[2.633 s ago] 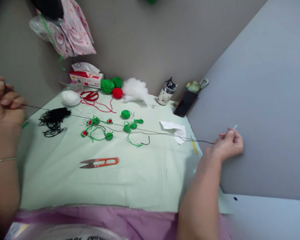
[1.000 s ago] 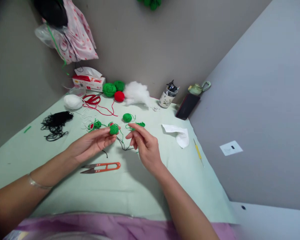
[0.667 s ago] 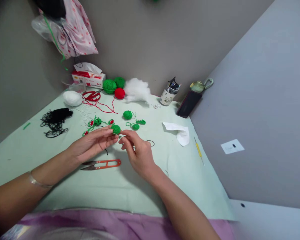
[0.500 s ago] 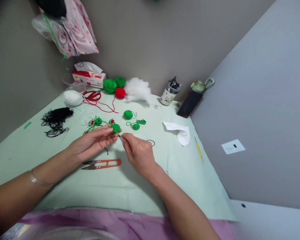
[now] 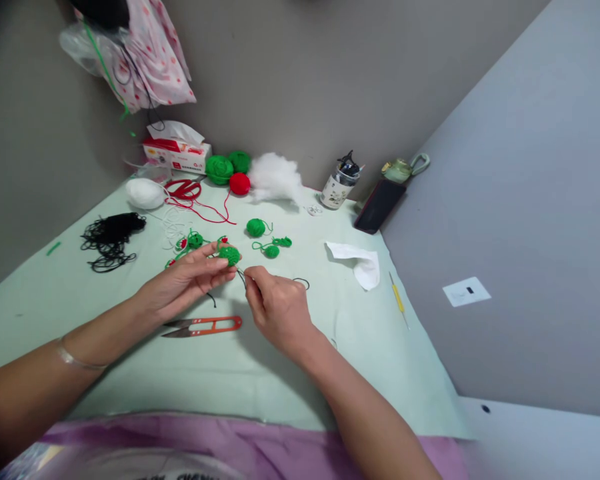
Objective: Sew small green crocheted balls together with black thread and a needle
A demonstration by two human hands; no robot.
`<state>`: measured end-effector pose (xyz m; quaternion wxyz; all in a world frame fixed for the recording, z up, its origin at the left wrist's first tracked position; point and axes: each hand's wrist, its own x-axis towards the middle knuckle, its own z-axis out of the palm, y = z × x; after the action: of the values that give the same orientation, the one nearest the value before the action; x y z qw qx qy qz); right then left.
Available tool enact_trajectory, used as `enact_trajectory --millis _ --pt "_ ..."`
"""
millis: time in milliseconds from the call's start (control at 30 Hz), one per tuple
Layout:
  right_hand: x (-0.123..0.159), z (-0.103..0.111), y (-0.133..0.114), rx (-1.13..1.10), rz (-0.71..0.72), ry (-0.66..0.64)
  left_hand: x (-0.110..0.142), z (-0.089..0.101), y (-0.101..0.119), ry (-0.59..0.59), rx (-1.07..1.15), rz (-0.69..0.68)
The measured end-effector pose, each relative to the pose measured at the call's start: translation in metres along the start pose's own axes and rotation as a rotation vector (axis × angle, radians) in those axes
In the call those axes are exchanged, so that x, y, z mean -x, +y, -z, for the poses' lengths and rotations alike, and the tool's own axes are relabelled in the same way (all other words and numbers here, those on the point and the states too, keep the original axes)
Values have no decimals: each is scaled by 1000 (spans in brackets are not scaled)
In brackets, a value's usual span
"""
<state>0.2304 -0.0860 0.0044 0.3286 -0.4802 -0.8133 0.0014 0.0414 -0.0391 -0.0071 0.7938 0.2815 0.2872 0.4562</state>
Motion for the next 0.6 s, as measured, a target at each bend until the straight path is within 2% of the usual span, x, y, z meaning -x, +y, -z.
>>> enact_trajectory --millis 200,367,467,600 --pt "1 1 -4 -59 -94 -70 -1 2 -7 -30 -183 -63" --pt "-1 -5 -6 -320 -245 -104 0 0 -12 -68 -271 -92" --pt "-3 -7 -5 -499 -349 -100 -2 1 -9 -44 -268 -120" --pt "-4 -8 -5 -603 -395 -65 -5 6 -3 32 -266 -155"
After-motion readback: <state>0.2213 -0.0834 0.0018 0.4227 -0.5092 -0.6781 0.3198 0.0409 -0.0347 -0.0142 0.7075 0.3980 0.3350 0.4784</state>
